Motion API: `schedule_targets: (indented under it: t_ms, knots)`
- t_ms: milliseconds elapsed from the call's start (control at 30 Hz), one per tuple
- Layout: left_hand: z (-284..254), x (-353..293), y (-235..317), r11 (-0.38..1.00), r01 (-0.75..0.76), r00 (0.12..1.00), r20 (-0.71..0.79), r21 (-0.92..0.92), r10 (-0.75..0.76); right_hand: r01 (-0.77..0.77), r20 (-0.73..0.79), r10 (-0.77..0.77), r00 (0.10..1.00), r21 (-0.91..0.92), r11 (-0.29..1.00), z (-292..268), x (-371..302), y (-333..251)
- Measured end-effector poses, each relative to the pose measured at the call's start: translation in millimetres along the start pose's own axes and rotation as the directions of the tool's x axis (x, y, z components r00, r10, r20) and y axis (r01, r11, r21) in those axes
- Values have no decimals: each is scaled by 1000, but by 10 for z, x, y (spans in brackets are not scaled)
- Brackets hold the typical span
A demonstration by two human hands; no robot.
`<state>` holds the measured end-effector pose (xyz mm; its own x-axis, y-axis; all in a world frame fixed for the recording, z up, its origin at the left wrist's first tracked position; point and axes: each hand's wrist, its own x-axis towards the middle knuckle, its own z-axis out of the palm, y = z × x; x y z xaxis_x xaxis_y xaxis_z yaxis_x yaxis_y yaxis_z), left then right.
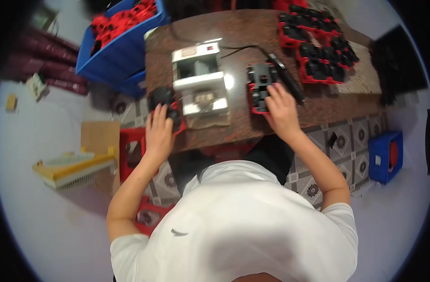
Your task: Assemble plastic toy housing components using a power screwdriver.
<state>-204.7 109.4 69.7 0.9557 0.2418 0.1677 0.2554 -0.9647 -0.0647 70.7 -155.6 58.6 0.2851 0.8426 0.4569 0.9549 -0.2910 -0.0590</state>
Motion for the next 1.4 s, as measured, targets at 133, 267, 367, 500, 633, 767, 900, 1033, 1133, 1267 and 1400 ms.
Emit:
schedule_targets:
  t_ms: [133,267,367,500,633,767,900,1033,1133,1267,1400]
  knots:
    - [-252,-2,69,981,56,998,-10,-188,-59,-80,57,75,996,96,992,-256,34,-109]
    - [-283,-208,-7,880,228,914,-219,-416,-341,4,-122,46,992,376,926,-345,-11,-309]
    - [68,-395,-244,297,579,683,253,-759,-685,-325,282,165,945,762,560,-205,67,-755]
    - [172,-336,-353,-158,690,598,679,-707,-427,-731,741,-56,669,670,128,363,469,-1452]
    - [172,-242,-368,-67,731,636,713,-679,-295,-850,854,-32,519,520,83,732,866,-1847]
    - [266,-363,-346,-292,653,616,714,-699,-333,-873,875,6,484,483,-74,841,899,-1977]
    - [249,-432,-245,-330,621,611,702,-711,-365,-899,899,-69,433,426,-96,816,891,-1938]
    - [271,-450,-246,-339,605,617,693,-721,-373,-870,876,-2,481,478,-118,744,890,-1965]
    - [155,-418,-445,-303,705,611,766,-641,-200,-909,907,-70,415,410,-72,781,892,-1903]
    - [-13,-361,-905,-28,770,624,761,-638,-181,-920,914,-120,388,392,12,737,972,-1861]
    - [52,-139,-1023,-93,687,646,664,-720,-376,-918,911,-124,394,395,-16,731,905,-1753]
